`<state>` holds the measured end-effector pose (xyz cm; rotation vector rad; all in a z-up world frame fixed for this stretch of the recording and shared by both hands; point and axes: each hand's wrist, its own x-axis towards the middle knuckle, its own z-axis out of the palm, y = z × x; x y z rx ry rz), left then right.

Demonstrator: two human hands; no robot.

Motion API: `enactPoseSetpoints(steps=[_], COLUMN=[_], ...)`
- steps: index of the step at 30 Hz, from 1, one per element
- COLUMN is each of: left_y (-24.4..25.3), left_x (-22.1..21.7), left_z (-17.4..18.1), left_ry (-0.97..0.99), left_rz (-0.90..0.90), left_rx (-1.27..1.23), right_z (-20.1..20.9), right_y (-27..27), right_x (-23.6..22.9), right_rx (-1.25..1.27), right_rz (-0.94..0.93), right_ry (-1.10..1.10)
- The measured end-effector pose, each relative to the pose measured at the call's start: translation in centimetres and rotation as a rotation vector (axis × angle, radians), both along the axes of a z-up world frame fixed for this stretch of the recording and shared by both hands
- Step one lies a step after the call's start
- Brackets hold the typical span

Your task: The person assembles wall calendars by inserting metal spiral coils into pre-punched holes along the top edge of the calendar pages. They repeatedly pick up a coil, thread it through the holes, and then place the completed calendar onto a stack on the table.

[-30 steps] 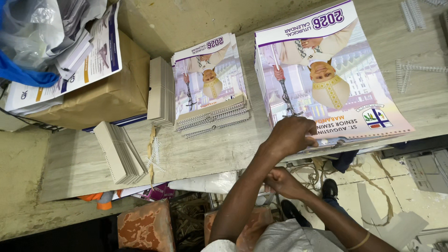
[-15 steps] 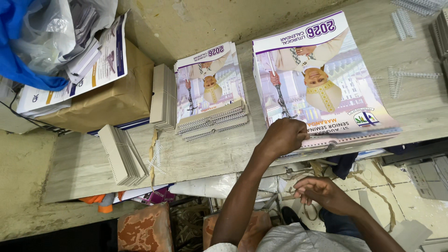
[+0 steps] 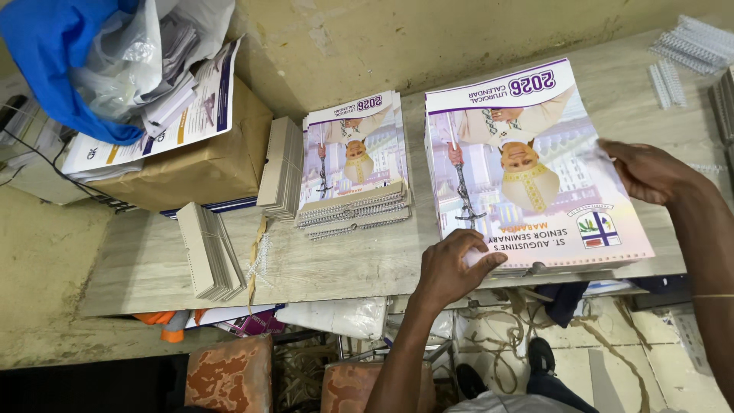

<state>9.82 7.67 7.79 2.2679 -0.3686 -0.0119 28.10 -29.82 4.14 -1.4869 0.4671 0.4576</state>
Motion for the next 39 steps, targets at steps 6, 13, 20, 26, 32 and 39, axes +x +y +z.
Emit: enactPoseSetpoints(steps=[6,13,20,26,32,39], left_y=[0.3,-1.4,-5.2,-3.8,-1.3,0.9], left_x=[4.3,8.6,7.2,7.7,5.7,-1.3], left_z=[0.6,6.7,11.6,-0.4,1.9,4.2], left_ry=[-0.059,0.406,-0.295,-0.100,0.141,0.589], left_rz=[0.597,0.490,0.451,0.543,0.385,0.260], left_rx=[-0.117,-0.542,-0.563,-0.582,-0.450,-0.632], right_z=[6.1,10.3,8.2,-2.3,-0.4,2.5], right_y=[2.1,1.5,3.4,2.7,-0.4,0.3], right_x=[-1.5,-7.6,-9.6,-10.6,-9.6,-10.0], right_rx=[-0.029,-0.271,-0.525,-0.423,-0.415,-0.078], right_rz=[0.154,0.158,-0.153,-0.125,-0.022,0.000], right_ry=[-0.193,-0.704,-1.290,-0.884,-0.792,-0.481])
